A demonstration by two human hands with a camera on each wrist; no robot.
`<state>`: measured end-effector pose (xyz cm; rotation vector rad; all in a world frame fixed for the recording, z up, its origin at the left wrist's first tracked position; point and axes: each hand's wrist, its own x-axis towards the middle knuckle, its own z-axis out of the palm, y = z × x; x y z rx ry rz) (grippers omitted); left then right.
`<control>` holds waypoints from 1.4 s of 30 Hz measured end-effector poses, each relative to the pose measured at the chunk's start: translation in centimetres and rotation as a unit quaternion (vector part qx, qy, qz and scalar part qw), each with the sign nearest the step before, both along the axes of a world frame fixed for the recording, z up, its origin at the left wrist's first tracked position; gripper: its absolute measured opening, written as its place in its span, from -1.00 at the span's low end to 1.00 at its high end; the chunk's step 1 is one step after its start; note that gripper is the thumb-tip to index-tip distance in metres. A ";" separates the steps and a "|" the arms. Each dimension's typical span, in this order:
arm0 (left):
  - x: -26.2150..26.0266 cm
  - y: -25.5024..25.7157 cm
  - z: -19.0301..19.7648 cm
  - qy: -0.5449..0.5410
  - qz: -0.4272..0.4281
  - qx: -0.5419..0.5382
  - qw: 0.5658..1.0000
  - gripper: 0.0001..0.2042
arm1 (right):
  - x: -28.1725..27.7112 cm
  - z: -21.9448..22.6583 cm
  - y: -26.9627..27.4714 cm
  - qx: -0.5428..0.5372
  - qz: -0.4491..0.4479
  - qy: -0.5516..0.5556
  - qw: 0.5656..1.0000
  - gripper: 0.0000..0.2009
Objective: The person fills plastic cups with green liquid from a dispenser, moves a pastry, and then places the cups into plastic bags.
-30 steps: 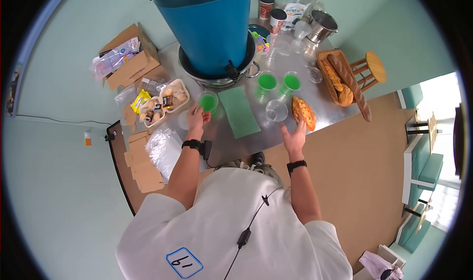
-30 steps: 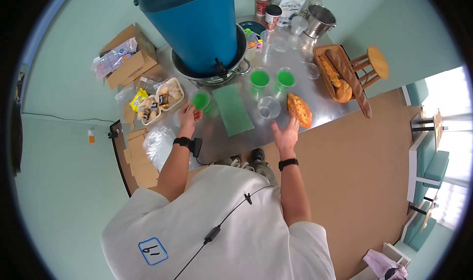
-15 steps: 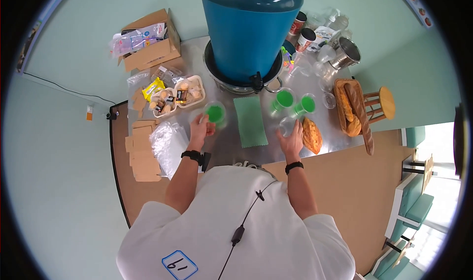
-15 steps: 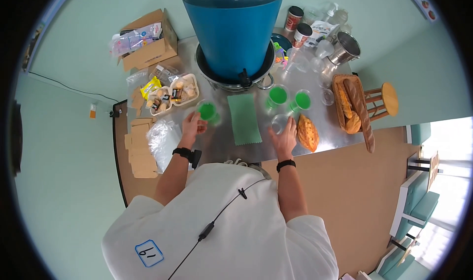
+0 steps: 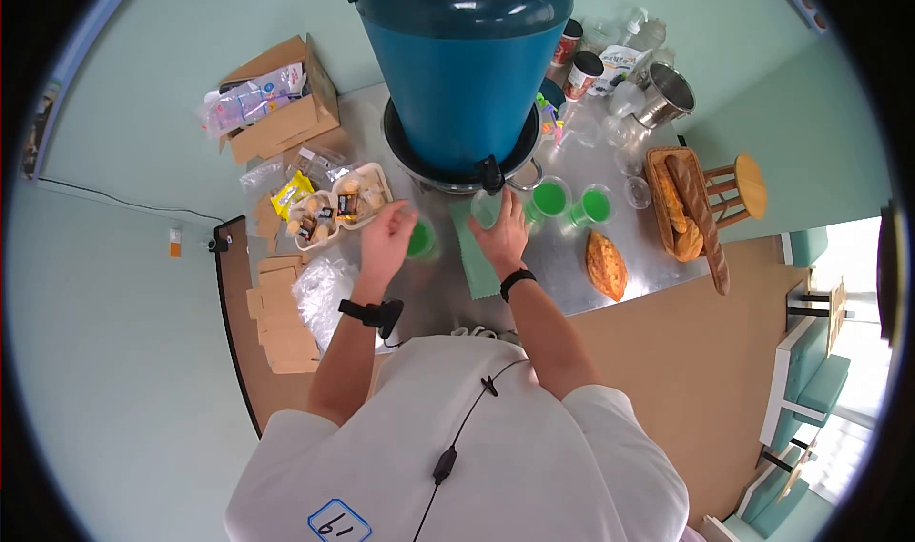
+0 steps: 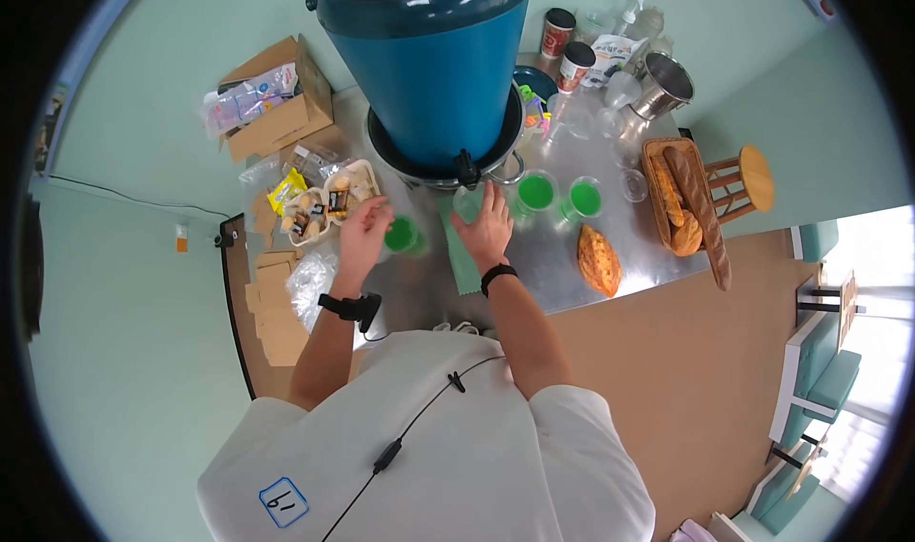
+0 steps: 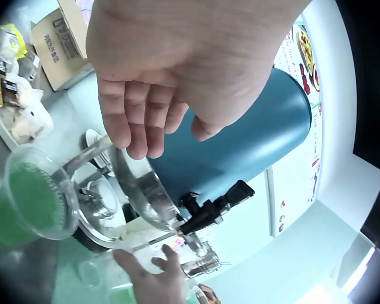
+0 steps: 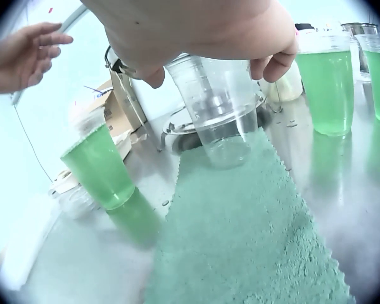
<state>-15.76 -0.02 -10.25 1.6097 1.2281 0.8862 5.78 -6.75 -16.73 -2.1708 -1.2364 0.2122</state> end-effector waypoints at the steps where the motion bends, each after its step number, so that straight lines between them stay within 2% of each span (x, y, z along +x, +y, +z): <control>1: 0.9 0.3 0.1 -0.035 -0.018 0.005 0.999 -0.72 | -0.1 -0.4 0.4 -0.022 -0.002 -0.018 1.000 -0.03; 4: 3.5 0.4 2.5 -0.048 -0.030 0.031 0.998 -0.73 | 0.0 -0.6 0.4 -0.039 -0.005 -0.035 0.999 -0.02; 8: 6.2 -0.4 7.5 -0.077 -0.005 0.069 0.995 -0.76 | 0.0 2.5 -2.1 -0.052 0.001 -0.013 0.999 -0.01; 9: 6.9 -0.2 8.8 -0.014 -0.016 0.201 0.979 -0.76 | 0.3 2.2 -3.3 -0.055 0.000 -0.015 0.998 -0.01; 10: 7.6 0.0 10.0 0.049 -0.024 0.328 0.943 -0.77 | 0.9 1.7 -4.7 -0.007 -0.006 -0.025 1.000 -0.07; 11: 8.7 0.3 10.9 0.048 -0.021 0.324 0.944 -0.77 | 1.5 1.2 -6.1 0.041 -0.009 -0.034 0.999 -0.12; 13: 11.9 1.0 12.2 0.129 -0.138 0.518 0.835 -0.81 | 3.7 -0.5 -8.9 0.054 0.009 -0.033 0.998 -0.17; 14: 13.2 1.0 12.5 0.243 -0.186 0.521 0.797 -0.82 | 4.6 -1.0 -10.3 0.068 0.025 -0.030 0.997 -0.22; 15: 14.5 1.0 12.5 0.353 -0.231 0.513 0.747 -0.83 | 5.3 -1.0 -11.4 0.089 0.012 -0.037 0.995 -0.43; 16: 15.9 1.3 12.1 0.466 -0.264 0.486 0.691 -0.84 | 6.4 -1.5 -12.3 0.085 0.025 -0.037 0.995 -0.43; 17: 17.0 1.5 11.6 0.570 -0.295 0.449 0.622 -0.84 | 7.8 -2.3 -13.2 0.086 0.031 -0.060 0.994 -0.54; 18: 17.9 1.4 11.2 0.574 -0.285 0.443 0.628 -0.84 | 9.3 -2.7 -13.6 0.091 0.038 -0.084 0.992 -0.63; 19: 18.8 1.6 10.9 0.629 -0.298 0.378 0.610 -0.84 | 10.5 -2.2 -13.7 0.126 0.017 -0.098 0.987 -0.77; 20: 19.5 2.0 10.2 0.680 -0.312 0.311 0.586 -0.83 | 12.3 -2.9 -14.0 0.132 0.027 -0.098 0.986 -0.77; 21: 19.8 2.5 9.0 0.686 -0.305 0.310 0.584 -0.83 | 14.0 -3.7 -14.3 0.111 -0.018 -0.071 0.991 -0.79; 22: 19.7 3.4 7.3 0.642 -0.304 0.335 0.619 -0.80 | 15.5 -4.5 -14.3 0.091 -0.070 -0.038 0.993 -0.82; 23: 19.5 3.6 7.3 0.595 -0.309 0.359 0.649 -0.78 | 16.7 -4.1 -14.3 0.097 -0.077 -0.029 0.992 -0.82; 24: 19.4 3.8 7.1 0.600 -0.316 0.363 0.639 -0.78 | 17.9 -3.8 -14.8 0.077 -0.104 -0.023 0.991 -0.81; 26: 18.8 2.8 8.5 0.551 -0.258 0.348 0.713 -0.68 | 19.6 -4.5 -16.1 0.052 -0.143 -0.006 0.988 -0.81; 28: 17.7 3.0 7.7 0.487 -0.204 0.362 0.768 -0.60 | 20.9 -6.1 -16.7 0.021 -0.179 -0.026 0.983 -0.78; 29: 17.2 2.4 7.7 0.473 -0.147 0.361 0.790 -0.58 | 21.1 -6.5 -16.7 0.053 -0.167 -0.042 0.984 -0.75; 30: 17.1 2.1 7.8 0.478 -0.150 0.367 0.784 -0.58 | 21.1 -7.0 -16.6 0.057 -0.172 -0.034 0.983 -0.75; 32: 16.7 1.4 7.2 0.449 -0.063 0.327 0.829 -0.58 | 20.9 -7.2 -16.7 0.064 -0.161 -0.045 0.984 -0.76; 35: 17.0 1.4 6.5 0.441 -0.039 0.322 0.837 -0.61 | 20.9 -8.0 -16.1 0.055 -0.179 -0.087 0.978 -0.79; 39: 17.0 1.4 6.8 0.459 -0.042 0.319 0.828 -0.65 | 21.1 -8.6 -16.1 0.060 -0.168 -0.076 0.981 -0.78; 42: 16.9 2.0 5.7 0.459 -0.031 0.344 0.819 -0.69 | 21.2 -8.4 -16.4 0.048 -0.164 -0.062 0.983 -0.77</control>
